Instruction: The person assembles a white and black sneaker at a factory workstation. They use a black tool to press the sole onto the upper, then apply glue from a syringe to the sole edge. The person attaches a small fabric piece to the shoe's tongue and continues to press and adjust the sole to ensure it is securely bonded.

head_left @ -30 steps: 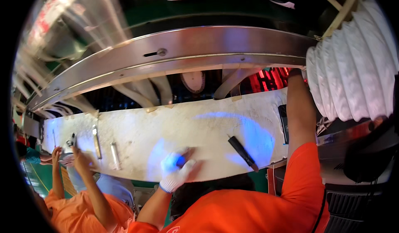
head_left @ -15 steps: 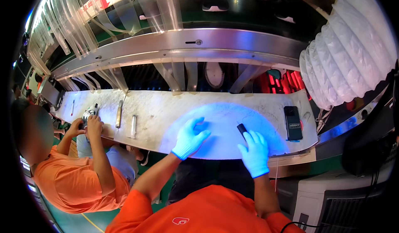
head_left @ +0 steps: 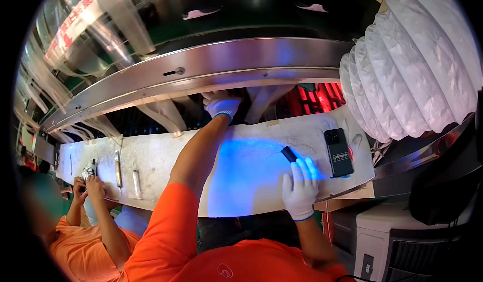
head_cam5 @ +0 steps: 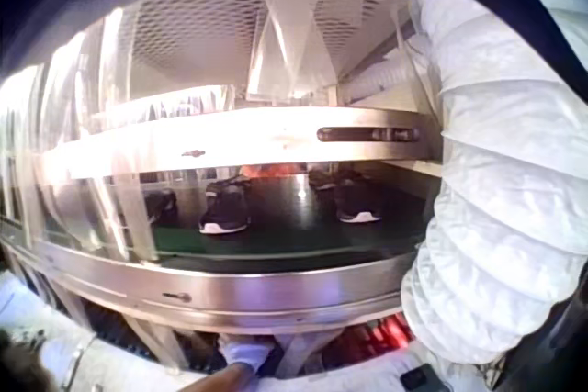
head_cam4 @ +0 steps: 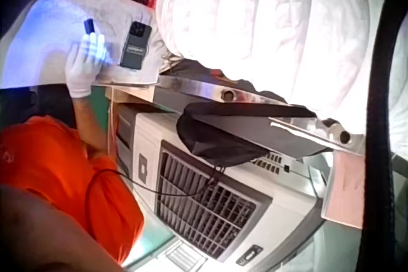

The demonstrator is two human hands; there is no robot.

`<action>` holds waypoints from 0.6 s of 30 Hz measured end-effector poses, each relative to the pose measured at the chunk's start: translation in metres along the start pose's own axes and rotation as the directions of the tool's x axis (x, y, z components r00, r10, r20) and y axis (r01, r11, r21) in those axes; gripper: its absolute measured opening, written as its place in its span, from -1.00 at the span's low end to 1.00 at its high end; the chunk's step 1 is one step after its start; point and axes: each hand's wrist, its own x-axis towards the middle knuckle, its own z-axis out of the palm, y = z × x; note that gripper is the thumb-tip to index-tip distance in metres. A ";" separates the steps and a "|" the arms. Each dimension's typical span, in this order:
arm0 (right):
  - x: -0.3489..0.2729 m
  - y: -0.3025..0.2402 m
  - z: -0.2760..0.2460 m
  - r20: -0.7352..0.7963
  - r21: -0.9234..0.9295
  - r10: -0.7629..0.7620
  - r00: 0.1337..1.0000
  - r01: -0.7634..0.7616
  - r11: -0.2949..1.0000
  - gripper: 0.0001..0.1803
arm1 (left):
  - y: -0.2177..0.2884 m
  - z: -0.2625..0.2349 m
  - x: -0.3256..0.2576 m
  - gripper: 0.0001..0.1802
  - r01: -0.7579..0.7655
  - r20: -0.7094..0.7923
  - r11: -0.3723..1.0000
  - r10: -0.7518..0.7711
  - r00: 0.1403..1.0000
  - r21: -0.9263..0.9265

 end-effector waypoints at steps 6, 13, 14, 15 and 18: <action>0.006 -0.002 -0.002 0.011 0.071 -0.022 1.000 0.021 0.997 -0.64 | -0.037 -0.019 0.047 -0.11 -0.114 0.098 0.956 0.145 0.985 -0.269; 0.083 -0.054 -0.003 -0.284 0.333 -0.086 0.955 0.183 0.925 -0.56 | -0.156 -0.071 -0.109 -0.51 0.631 0.462 -0.394 0.446 0.767 -0.668; 0.114 -0.071 -0.011 -0.350 0.334 -0.123 0.929 0.247 0.910 -0.54 | -0.166 -0.082 -0.150 -0.24 0.704 0.442 -0.463 0.556 0.704 -0.539; 0.148 -0.093 -0.017 -0.417 0.332 -0.169 0.893 0.323 0.886 -0.50 | -0.178 -0.094 -0.185 -0.19 0.728 0.320 -0.460 0.684 0.656 -0.509; 0.251 -0.150 -0.009 -0.524 0.356 -0.209 0.825 0.436 0.827 -0.46 | -0.222 -0.113 -0.274 0.13 0.743 0.323 -0.499 0.685 0.653 -0.446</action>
